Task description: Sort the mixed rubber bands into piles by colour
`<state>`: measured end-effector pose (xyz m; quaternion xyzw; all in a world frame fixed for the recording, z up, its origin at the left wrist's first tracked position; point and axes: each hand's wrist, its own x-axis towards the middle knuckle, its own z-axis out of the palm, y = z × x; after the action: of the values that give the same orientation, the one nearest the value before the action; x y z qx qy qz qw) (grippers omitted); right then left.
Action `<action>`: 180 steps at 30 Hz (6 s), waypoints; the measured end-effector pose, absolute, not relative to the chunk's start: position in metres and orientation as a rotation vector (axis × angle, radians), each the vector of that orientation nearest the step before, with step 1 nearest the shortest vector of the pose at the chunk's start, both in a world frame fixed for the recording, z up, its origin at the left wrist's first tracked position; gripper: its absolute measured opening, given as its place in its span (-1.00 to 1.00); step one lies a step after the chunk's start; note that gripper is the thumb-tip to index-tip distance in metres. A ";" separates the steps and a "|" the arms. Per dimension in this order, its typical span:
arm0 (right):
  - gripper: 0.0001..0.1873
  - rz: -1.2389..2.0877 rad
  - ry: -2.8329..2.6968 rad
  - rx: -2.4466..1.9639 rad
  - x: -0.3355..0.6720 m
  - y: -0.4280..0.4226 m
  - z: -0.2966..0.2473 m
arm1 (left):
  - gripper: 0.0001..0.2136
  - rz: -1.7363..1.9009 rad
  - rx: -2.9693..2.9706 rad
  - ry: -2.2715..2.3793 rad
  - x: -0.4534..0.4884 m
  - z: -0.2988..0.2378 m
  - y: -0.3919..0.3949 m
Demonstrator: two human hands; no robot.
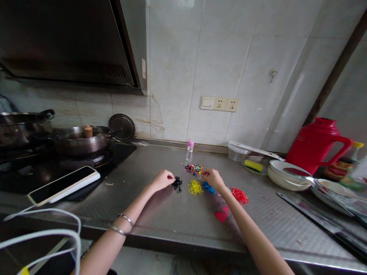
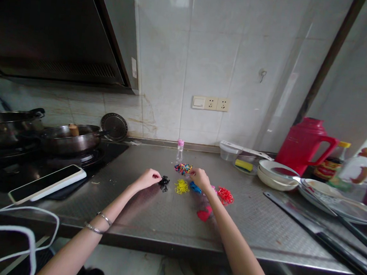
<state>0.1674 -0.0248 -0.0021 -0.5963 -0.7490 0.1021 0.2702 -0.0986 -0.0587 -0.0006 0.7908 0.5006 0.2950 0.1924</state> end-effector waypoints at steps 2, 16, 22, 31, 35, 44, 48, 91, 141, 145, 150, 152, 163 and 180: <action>-0.75 0.292 -1.989 -1.583 0.169 -0.024 -0.004 | -0.74 0.823 2.219 1.407 -0.099 -0.001 -0.059; -0.68 0.459 -1.778 -1.271 0.170 -0.032 0.003 | -0.79 1.027 2.117 1.408 -0.088 0.011 -0.064; -0.62 0.636 -1.802 -1.066 0.160 -0.047 0.015 | -0.69 1.080 2.017 1.247 -0.052 0.016 -0.058; -0.69 0.636 -1.840 -0.960 0.151 -0.057 0.021 | -0.63 0.959 1.873 1.203 -0.023 0.027 -0.056; -0.68 0.640 -1.798 -0.964 0.152 -0.055 0.021 | -0.64 0.957 1.792 1.186 -0.021 0.026 -0.054; -0.62 0.653 -1.755 -1.026 0.162 -0.052 0.022 | -0.69 1.056 1.723 1.161 -0.017 0.015 -0.050; -0.60 0.613 -1.744 -1.097 0.176 -0.045 0.020 | -0.70 1.069 1.705 1.182 -0.020 0.009 -0.050; -0.68 0.253 -1.518 -1.340 0.249 -0.034 0.012 | -0.79 0.917 2.416 1.189 0.070 0.009 -0.049; -0.72 0.219 -2.083 -1.578 0.257 -0.014 0.008 | -0.67 1.256 1.702 1.588 -0.109 -0.028 -0.019; -0.68 0.188 -2.058 -1.574 0.229 0.010 0.005 | -0.66 1.258 1.710 1.594 -0.111 -0.033 -0.015; -0.68 0.197 -1.992 -1.597 0.204 0.028 -0.003 | -0.67 1.262 1.707 1.597 -0.112 -0.034 -0.014; -0.69 0.247 -1.954 -1.603 0.198 0.034 -0.008 | -0.67 1.263 1.705 1.603 -0.112 -0.034 -0.015; -0.70 0.274 -1.958 -1.621 0.198 0.052 -0.026 | -0.67 1.289 1.711 1.582 -0.113 -0.034 -0.016; -0.68 0.619 -2.334 -1.138 0.153 -0.006 0.008 | -0.66 1.280 1.712 1.573 -0.111 -0.031 -0.018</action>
<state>0.1535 -0.0063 0.0079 -0.4146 -0.8501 0.2254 0.2337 -0.1114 -0.0185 -0.0315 0.6261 0.5750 0.4680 0.2414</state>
